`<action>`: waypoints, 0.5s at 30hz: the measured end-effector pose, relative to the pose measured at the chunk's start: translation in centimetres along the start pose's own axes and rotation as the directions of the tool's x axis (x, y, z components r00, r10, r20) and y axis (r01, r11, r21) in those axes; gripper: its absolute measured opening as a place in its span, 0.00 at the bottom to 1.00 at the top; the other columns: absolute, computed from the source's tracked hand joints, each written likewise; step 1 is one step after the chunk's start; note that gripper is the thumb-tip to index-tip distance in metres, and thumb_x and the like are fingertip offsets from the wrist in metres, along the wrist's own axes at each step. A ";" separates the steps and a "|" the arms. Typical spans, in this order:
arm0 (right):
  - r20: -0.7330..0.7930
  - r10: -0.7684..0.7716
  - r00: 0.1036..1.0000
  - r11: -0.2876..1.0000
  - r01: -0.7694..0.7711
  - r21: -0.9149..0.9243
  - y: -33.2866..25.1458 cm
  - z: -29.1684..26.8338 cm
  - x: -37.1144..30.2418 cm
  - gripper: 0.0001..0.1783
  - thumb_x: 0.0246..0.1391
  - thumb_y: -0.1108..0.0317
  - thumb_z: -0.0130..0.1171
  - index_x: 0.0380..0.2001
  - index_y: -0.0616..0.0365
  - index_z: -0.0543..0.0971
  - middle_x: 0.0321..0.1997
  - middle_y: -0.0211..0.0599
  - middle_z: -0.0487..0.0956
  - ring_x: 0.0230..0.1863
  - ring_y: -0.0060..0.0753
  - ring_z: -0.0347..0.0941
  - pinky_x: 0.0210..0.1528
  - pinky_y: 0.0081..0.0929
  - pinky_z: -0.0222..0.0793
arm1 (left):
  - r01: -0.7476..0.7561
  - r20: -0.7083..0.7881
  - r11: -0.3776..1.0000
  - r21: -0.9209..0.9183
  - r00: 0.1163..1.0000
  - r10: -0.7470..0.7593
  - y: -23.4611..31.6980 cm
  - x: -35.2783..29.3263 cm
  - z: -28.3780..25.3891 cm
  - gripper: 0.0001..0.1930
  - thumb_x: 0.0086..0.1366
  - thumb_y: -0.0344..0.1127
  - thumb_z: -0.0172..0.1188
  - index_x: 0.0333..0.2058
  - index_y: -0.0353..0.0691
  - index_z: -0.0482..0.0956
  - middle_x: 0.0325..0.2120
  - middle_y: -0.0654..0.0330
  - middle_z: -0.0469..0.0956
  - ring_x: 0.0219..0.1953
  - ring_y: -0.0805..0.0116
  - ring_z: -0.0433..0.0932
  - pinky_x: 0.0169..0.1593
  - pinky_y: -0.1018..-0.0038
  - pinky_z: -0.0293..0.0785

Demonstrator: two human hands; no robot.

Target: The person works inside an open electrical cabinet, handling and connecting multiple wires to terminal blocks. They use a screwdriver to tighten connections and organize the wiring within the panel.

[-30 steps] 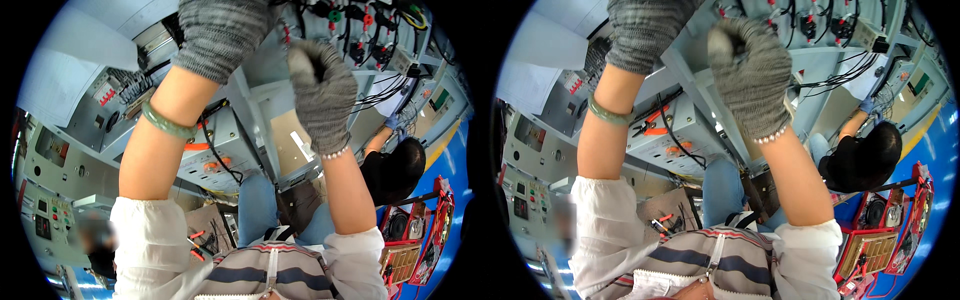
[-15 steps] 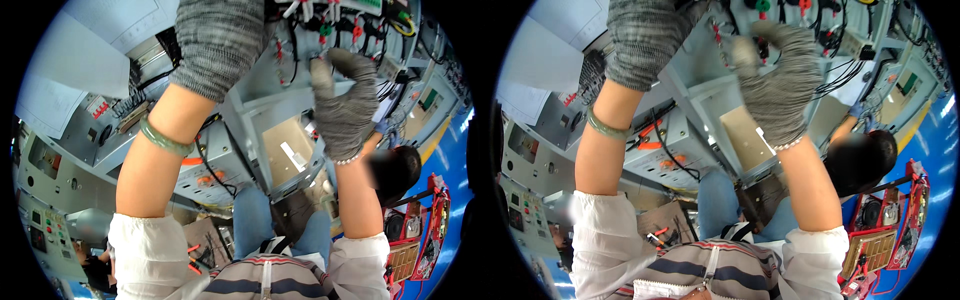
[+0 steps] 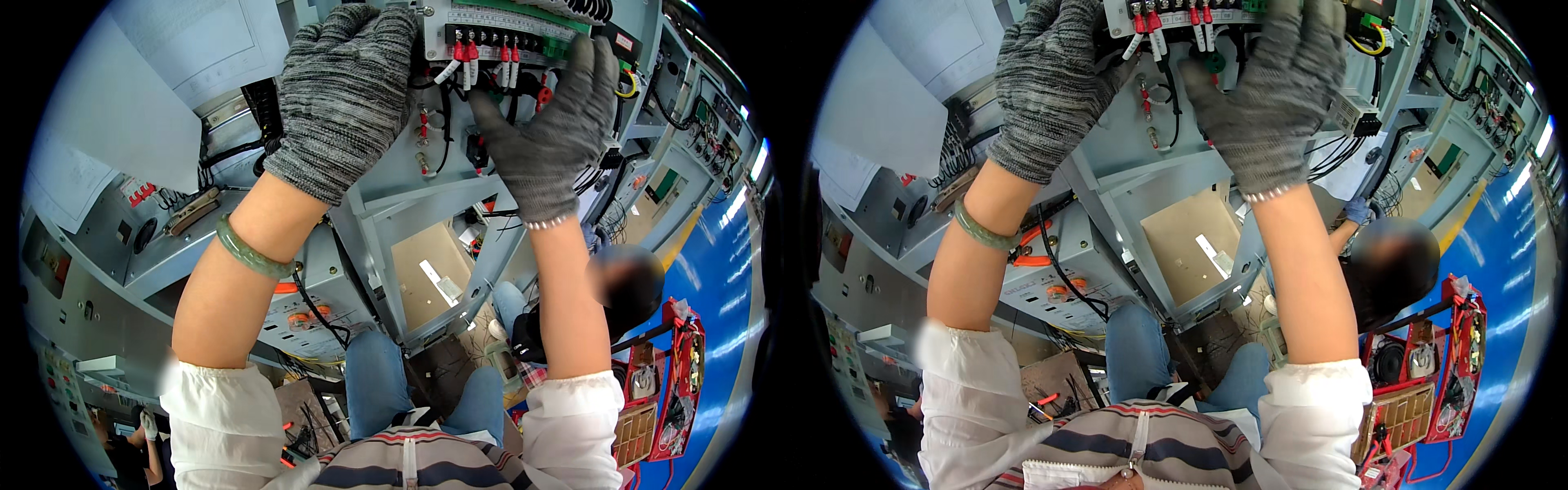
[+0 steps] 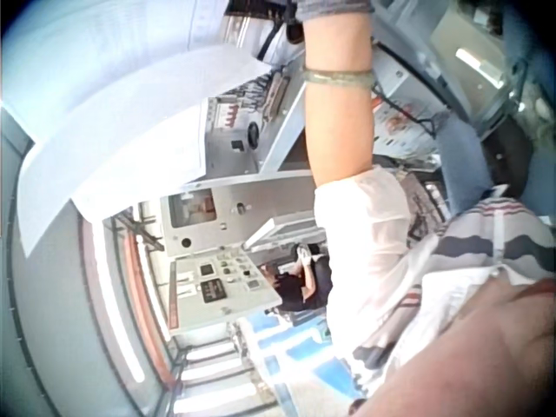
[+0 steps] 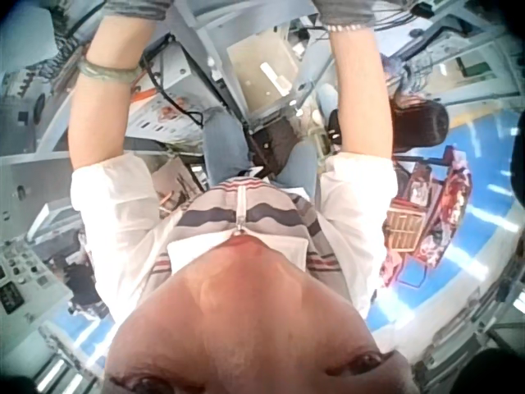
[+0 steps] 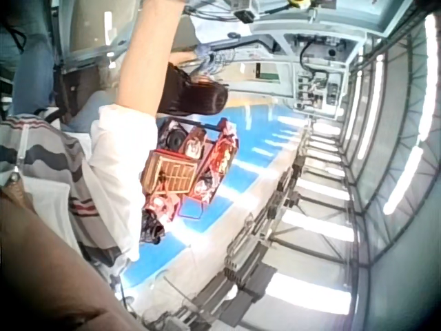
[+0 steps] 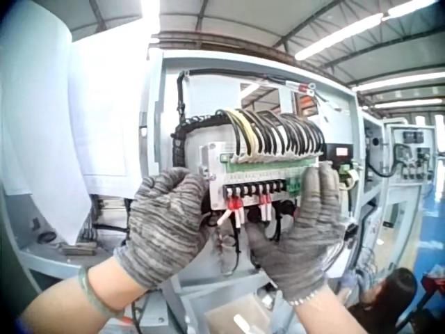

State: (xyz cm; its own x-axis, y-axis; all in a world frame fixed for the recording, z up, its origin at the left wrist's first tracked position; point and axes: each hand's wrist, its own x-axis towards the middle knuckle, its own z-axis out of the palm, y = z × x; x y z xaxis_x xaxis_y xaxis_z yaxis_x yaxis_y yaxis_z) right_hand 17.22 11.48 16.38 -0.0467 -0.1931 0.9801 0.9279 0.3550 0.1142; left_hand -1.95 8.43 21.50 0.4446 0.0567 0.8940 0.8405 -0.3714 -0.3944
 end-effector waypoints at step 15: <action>-0.018 0.087 0.996 0.996 -0.087 0.012 1.5 2.5 0.3 0.66 0.18 0.52 0.82 0.61 0.69 0.59 0.59 0.55 0.64 0.62 0.57 0.60 0.64 0.48 0.56 | -0.009 0.017 0.999 0.048 1.000 0.008 -0.7 -0.4 1.0 0.20 0.47 0.42 0.72 0.35 0.42 0.74 0.32 0.59 0.80 0.40 0.57 0.77 0.42 0.63 0.73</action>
State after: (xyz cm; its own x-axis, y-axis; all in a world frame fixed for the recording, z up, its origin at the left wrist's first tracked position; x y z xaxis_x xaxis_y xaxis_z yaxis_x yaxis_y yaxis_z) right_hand 17.70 14.27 17.25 0.0409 -0.1781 0.9832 0.9239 0.3814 0.0306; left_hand -2.43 9.56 21.19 0.4566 0.0691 0.8870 0.8504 -0.3267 -0.4124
